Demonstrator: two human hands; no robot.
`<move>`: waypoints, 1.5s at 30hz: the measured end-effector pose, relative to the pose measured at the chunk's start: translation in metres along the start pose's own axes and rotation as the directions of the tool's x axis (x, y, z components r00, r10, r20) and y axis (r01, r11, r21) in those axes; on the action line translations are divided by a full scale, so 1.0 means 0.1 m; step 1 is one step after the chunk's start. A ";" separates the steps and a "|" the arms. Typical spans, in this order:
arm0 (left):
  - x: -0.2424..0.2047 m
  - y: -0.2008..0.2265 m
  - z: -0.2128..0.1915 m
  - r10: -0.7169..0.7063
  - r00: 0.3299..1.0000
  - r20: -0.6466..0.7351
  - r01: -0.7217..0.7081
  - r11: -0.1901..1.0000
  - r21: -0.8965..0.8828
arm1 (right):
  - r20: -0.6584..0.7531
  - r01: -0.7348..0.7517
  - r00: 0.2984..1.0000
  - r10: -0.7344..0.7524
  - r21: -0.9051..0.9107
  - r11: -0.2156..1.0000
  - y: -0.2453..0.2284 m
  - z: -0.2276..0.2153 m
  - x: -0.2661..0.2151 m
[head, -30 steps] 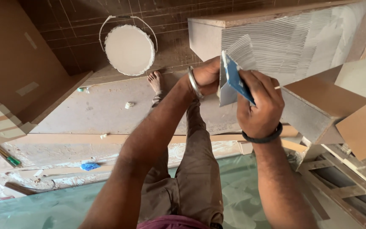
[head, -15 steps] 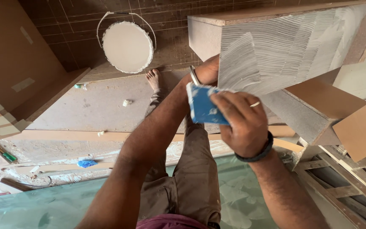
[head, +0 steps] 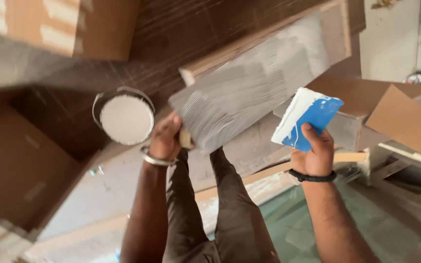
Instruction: The recorder is applying masking tape and white adhesive to various wood panels for furniture assembly.
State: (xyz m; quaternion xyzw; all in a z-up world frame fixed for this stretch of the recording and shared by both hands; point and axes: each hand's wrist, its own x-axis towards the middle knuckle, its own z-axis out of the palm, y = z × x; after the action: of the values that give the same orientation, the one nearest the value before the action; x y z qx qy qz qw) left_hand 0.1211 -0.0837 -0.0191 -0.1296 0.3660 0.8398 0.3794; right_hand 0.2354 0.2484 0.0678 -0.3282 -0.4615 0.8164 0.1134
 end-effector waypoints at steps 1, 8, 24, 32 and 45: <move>-0.05 -0.02 -0.05 -0.020 0.994 -0.106 0.034 0.992 0.125 | -0.055 -0.066 0.996 0.072 0.111 0.992 -0.01 -0.05 0.01; -0.11 -0.02 0.13 0.186 0.968 -0.168 -0.132 0.948 0.291 | -0.057 -0.149 0.981 0.188 0.405 0.902 0.21 -0.64 -0.15; -0.10 0.18 1.24 0.277 0.903 -0.329 -0.285 0.958 0.024 | -0.002 -0.196 0.973 0.232 0.530 0.825 -0.44 -1.60 0.16; 1.45 1.00 1.93 0.349 0.919 -0.182 -0.330 0.935 0.127 | -0.048 -0.108 0.988 0.145 0.450 0.887 -0.66 -1.78 0.39; 4.69 1.66 1.30 0.287 0.929 -0.234 -0.245 0.950 0.192 | -0.247 -0.048 0.938 0.242 0.599 0.799 -0.54 -1.04 0.75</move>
State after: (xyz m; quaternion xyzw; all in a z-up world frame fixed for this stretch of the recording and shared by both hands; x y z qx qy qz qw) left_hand -0.3106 0.1892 -0.0749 -0.1566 0.4924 0.8275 0.2196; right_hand 0.2388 0.3853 0.0427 -0.4366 -0.1375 0.8623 0.2165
